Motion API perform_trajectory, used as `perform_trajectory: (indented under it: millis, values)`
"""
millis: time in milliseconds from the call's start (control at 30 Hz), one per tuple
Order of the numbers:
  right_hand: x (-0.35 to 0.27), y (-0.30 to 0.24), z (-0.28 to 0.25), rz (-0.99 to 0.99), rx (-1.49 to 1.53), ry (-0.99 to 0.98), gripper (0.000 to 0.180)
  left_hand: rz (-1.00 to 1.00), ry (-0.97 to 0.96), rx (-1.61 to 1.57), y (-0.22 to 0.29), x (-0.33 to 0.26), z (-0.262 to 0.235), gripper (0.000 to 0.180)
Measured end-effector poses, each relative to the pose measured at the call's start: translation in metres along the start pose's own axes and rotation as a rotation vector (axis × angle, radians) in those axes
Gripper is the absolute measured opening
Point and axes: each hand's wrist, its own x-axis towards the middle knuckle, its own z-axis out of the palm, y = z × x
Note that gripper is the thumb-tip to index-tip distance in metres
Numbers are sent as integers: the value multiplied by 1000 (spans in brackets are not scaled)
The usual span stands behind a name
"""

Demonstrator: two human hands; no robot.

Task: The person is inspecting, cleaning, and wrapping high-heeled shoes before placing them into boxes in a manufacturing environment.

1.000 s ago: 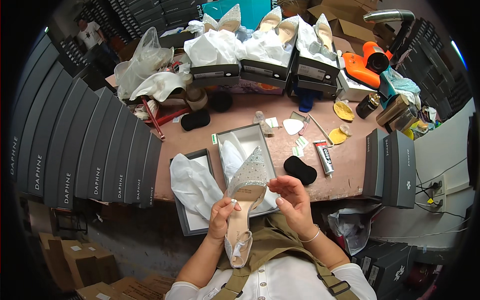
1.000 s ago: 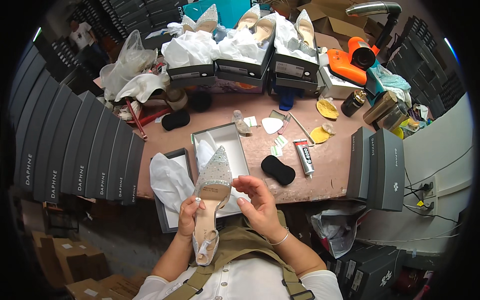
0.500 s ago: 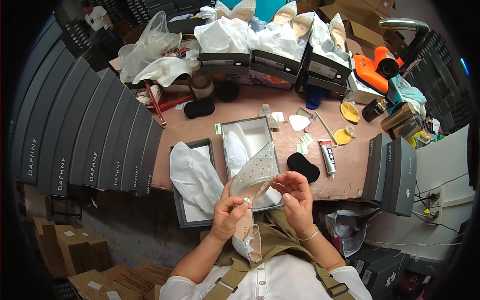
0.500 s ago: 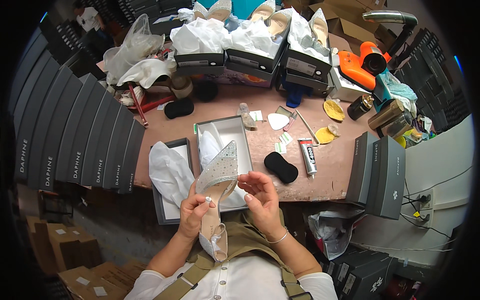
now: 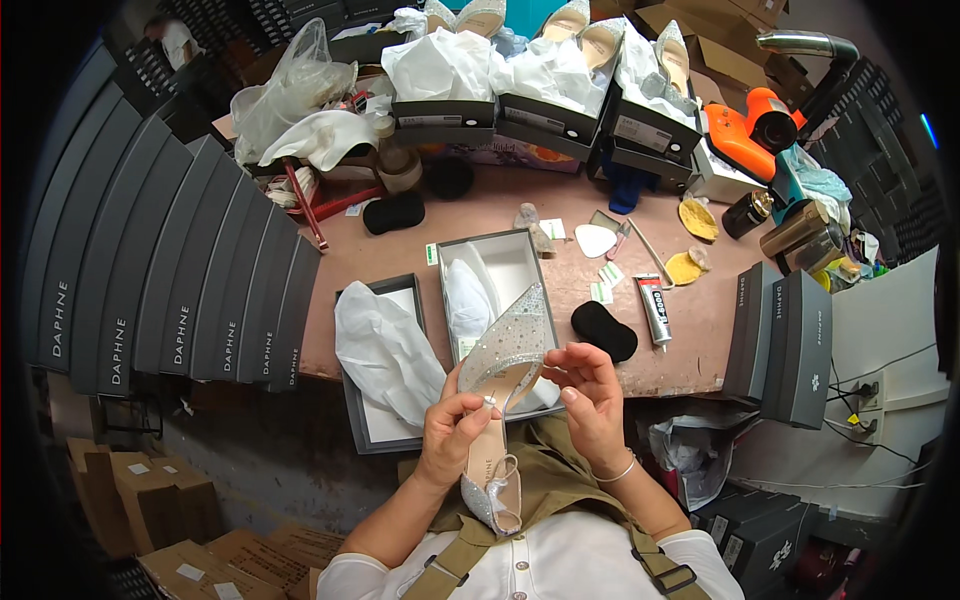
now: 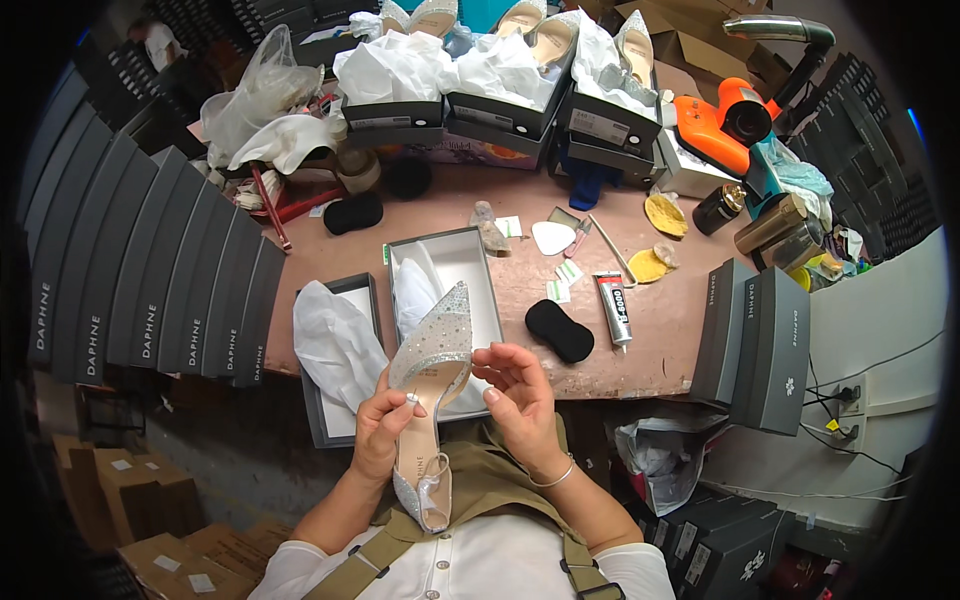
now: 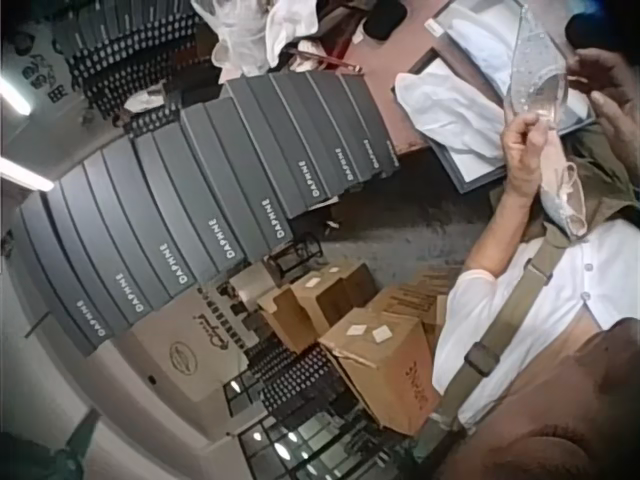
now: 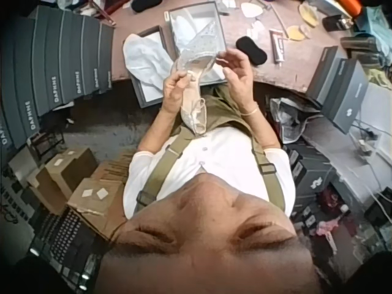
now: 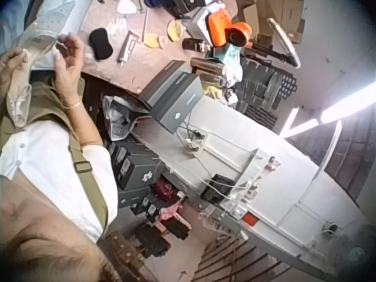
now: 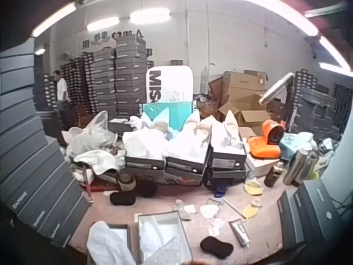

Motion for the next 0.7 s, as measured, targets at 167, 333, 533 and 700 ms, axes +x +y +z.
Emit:
perform_trajectory:
  millis: [167,333,533,700]
  values:
    - [-2,-5,5,-22,-5,-22,48,-59,60,-47,-10,-1,-2,18]
    - [-5,-10,8,-31,-42,-44,49,-239,36,-329,-20,-4,-17,17]
    - [-12,-17,11,-66,-103,-90,49,-268,-34,-385,-21,2,-22,20]
    - [-16,-20,15,-93,-88,-125,48,-313,-58,-442,-35,1,-34,27]
